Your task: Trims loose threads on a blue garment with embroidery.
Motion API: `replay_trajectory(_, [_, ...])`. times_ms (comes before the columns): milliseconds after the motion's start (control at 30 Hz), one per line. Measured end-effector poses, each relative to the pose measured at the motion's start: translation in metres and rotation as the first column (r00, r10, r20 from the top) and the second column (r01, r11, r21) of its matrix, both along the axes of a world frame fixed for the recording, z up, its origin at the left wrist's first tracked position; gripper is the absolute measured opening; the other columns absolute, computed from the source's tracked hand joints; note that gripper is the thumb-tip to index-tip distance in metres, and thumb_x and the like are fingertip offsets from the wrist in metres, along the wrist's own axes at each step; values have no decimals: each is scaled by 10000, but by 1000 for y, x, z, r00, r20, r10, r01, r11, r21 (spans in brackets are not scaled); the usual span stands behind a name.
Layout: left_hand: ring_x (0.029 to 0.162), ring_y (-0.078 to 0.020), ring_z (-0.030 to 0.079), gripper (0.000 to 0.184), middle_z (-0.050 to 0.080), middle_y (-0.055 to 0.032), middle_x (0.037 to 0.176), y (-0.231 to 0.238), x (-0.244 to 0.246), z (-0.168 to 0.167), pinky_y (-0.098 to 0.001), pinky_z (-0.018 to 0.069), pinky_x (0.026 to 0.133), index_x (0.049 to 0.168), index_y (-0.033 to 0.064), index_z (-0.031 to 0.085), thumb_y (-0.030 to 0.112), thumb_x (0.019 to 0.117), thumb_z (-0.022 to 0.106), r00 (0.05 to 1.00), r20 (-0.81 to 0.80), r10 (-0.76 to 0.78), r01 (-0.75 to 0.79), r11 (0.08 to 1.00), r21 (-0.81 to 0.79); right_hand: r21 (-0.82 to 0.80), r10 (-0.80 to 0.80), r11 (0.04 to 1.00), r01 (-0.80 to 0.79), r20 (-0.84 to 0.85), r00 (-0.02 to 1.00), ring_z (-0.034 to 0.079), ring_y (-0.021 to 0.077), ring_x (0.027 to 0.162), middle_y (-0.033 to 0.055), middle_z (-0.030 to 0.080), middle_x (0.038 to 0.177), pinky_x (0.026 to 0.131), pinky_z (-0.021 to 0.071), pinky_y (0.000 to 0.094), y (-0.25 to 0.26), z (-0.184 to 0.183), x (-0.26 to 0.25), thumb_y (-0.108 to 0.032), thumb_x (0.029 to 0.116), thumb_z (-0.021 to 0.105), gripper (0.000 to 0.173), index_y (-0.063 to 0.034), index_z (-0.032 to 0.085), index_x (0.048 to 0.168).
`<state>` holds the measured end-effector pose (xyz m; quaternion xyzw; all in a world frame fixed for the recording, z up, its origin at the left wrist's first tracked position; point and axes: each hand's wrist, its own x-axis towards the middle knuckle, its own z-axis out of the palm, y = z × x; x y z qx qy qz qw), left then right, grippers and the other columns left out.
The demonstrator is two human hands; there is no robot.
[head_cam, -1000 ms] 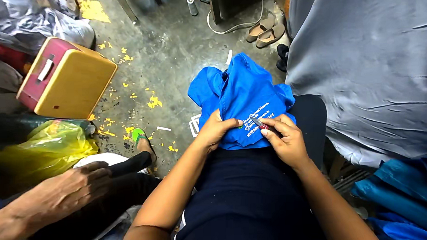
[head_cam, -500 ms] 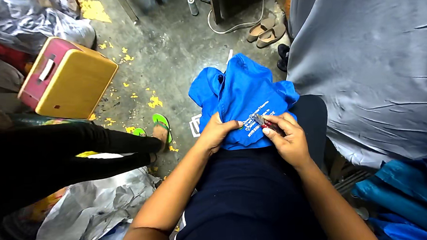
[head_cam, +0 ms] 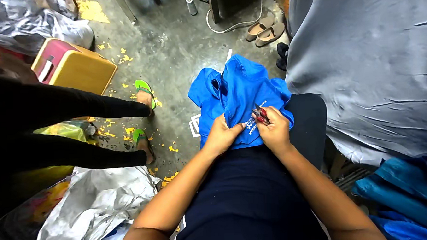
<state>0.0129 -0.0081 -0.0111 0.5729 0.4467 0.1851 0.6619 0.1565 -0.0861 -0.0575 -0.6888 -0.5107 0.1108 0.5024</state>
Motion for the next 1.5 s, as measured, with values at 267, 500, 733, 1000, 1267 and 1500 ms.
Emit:
replay_trajectory(267, [811, -76, 695, 216, 712, -28, 916, 1, 7, 1, -269, 595, 772, 1152, 16, 606, -32, 944, 643, 993, 34, 109, -103, 984, -143, -109, 10, 993, -38, -255, 967, 493, 3, 630, 33, 561, 753, 584, 421, 151, 1, 0, 6, -61, 912, 589, 117, 45, 614, 956])
replay_trajectory(500, [822, -111, 701, 152, 709, -47, 930, 5, 8, 4, -295, 597, 769, 1184, 37, 583, 69, 1039, 550, 967, 36, 252, -231, 929, -290, -73, 128, 982, -172, -404, 906, 451, -75, 606, -62, 508, 696, 574, 382, 93, -20, 12, 6, -66, 904, 563, 67, -19, 580, 859])
replay_trajectory(733, [808, -113, 704, 147, 713, -48, 922, 9, 6, 7, -290, 599, 747, 1183, 48, 582, 75, 1046, 536, 953, 47, 298, -265, 901, -343, -160, 54, 980, -118, -357, 933, 479, -91, 672, -70, 534, 773, 648, 429, 106, -45, 22, 19, -209, 963, 620, 327, 42, 533, 1154])
replay_trajectory(1000, [816, -106, 700, 145, 710, -43, 927, 7, 4, 5, -295, 597, 760, 1170, 37, 594, 59, 1030, 563, 963, 68, 262, -237, 938, -253, -215, 36, 976, -20, 73, 997, 649, 269, 819, 203, 646, 993, 692, 546, 403, -40, 15, 10, -239, 997, 599, 383, 53, 671, 1233])
replay_trajectory(1267, [823, -90, 697, 161, 709, -34, 935, 4, 2, 6, -287, 596, 775, 1177, 32, 594, 47, 1017, 582, 968, 69, 241, -227, 959, -170, -110, 26, 994, -21, 46, 999, 592, 172, 831, 147, 610, 970, 716, 506, 262, -31, 6, 6, -188, 963, 670, 336, 18, 729, 1222])
replay_trajectory(1500, [822, -83, 699, 153, 712, -24, 929, 3, 4, 6, -281, 596, 773, 1167, 38, 601, 37, 1016, 580, 966, 69, 250, -235, 957, -170, -100, -23, 995, 20, -27, 999, 590, 132, 850, 133, 606, 964, 744, 503, 219, -34, 6, 4, -175, 955, 686, 326, 29, 734, 1206])
